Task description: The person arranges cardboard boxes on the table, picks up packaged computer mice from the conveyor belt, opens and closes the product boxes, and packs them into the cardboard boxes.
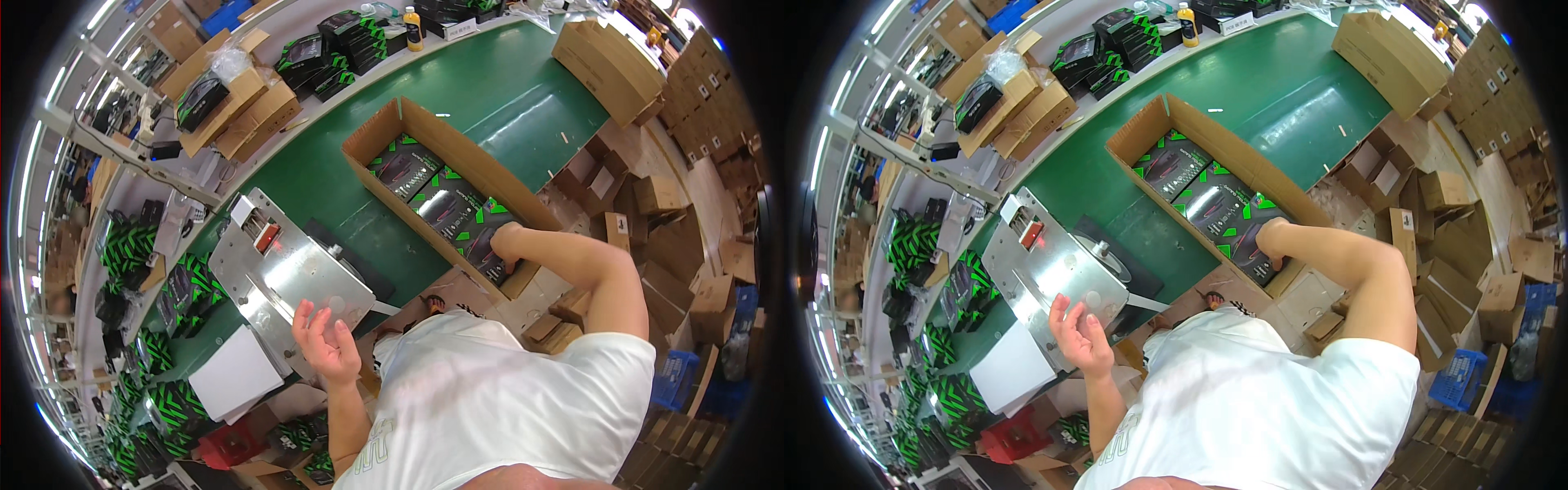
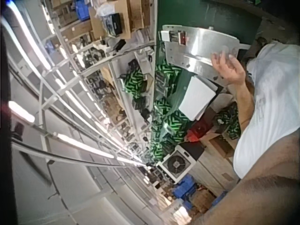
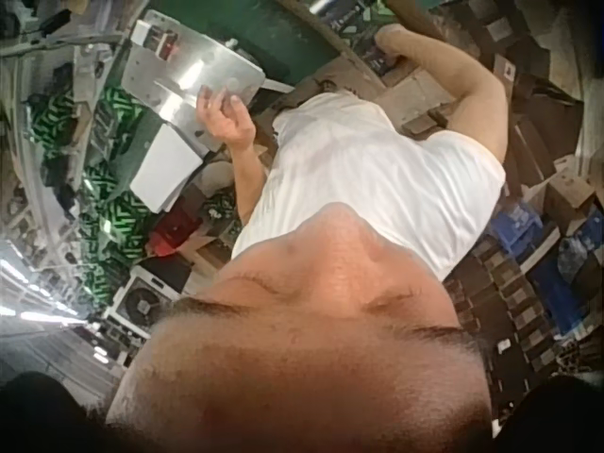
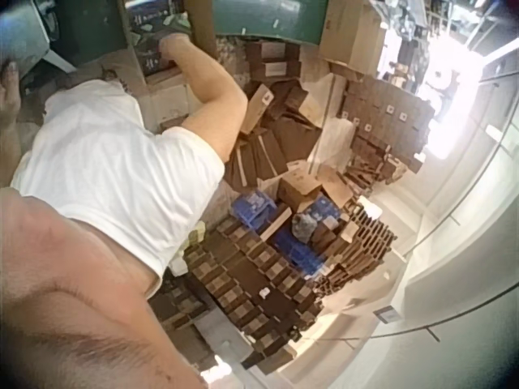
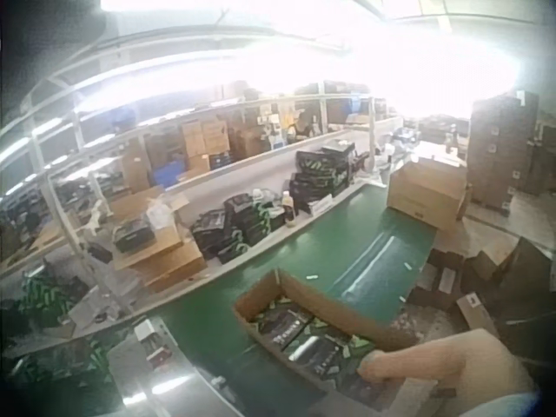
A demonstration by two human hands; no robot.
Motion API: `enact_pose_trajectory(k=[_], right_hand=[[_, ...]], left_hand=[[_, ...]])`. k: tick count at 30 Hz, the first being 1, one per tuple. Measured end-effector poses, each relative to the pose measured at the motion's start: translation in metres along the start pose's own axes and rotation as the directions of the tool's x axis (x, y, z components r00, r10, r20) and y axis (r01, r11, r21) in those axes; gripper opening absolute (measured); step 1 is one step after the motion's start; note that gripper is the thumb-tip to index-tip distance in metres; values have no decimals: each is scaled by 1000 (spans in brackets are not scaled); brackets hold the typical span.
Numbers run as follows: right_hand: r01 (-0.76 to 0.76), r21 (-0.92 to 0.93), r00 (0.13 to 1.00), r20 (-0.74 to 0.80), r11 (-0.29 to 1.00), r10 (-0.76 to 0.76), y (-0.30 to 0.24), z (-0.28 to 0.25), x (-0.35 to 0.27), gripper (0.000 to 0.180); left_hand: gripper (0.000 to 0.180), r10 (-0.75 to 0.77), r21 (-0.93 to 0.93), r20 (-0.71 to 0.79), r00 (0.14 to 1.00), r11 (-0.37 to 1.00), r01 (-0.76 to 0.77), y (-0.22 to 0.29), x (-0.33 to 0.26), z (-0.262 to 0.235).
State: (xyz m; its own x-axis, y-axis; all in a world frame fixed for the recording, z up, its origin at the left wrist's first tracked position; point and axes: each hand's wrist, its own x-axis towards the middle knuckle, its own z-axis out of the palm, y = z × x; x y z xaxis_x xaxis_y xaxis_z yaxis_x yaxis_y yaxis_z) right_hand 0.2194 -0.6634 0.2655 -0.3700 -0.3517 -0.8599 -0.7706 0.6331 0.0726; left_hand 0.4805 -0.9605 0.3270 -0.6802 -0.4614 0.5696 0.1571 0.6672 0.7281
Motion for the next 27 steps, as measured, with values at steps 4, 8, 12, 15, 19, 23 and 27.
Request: enact_pose_trajectory(k=[4, 8, 12, 15, 19, 23, 27], right_hand=[[119, -204, 990, -52, 972, -132, -2, 12, 48, 61], [179, -49, 976, -119, 983, -183, -26, -9, 25, 59], [146, 124, 983, -131, 981, -130, 13, 34, 63, 74], [120, 334, 971, -234, 935, -41, 48, 26, 86, 54], [552, 576, 331, -815, 603, 476, -37, -51, 7, 16], [846, 253, 121, -948, 469, 293, -174, -106, -55, 10], [949, 53, 105, -983, 311, -154, -259, -142, -66, 9]], left_hand=[[23, 14, 50, 19, 1000, 999, -15, 0, 1, -8], [21, 19, 141, 38, 999, 990, -24, -1, 0, -18], [23, -42, -52, 193, 980, 997, 53, 6, 13, -16], [19, 147, -291, 106, 983, 950, -111, 11, 23, -57], [8, 173, -38, -334, 926, 980, -197, -58, 39, -120], [38, -512, -196, -451, 731, 856, 478, -244, 86, -128], [108, -588, 400, -369, 720, 599, 693, -390, 123, -111]])
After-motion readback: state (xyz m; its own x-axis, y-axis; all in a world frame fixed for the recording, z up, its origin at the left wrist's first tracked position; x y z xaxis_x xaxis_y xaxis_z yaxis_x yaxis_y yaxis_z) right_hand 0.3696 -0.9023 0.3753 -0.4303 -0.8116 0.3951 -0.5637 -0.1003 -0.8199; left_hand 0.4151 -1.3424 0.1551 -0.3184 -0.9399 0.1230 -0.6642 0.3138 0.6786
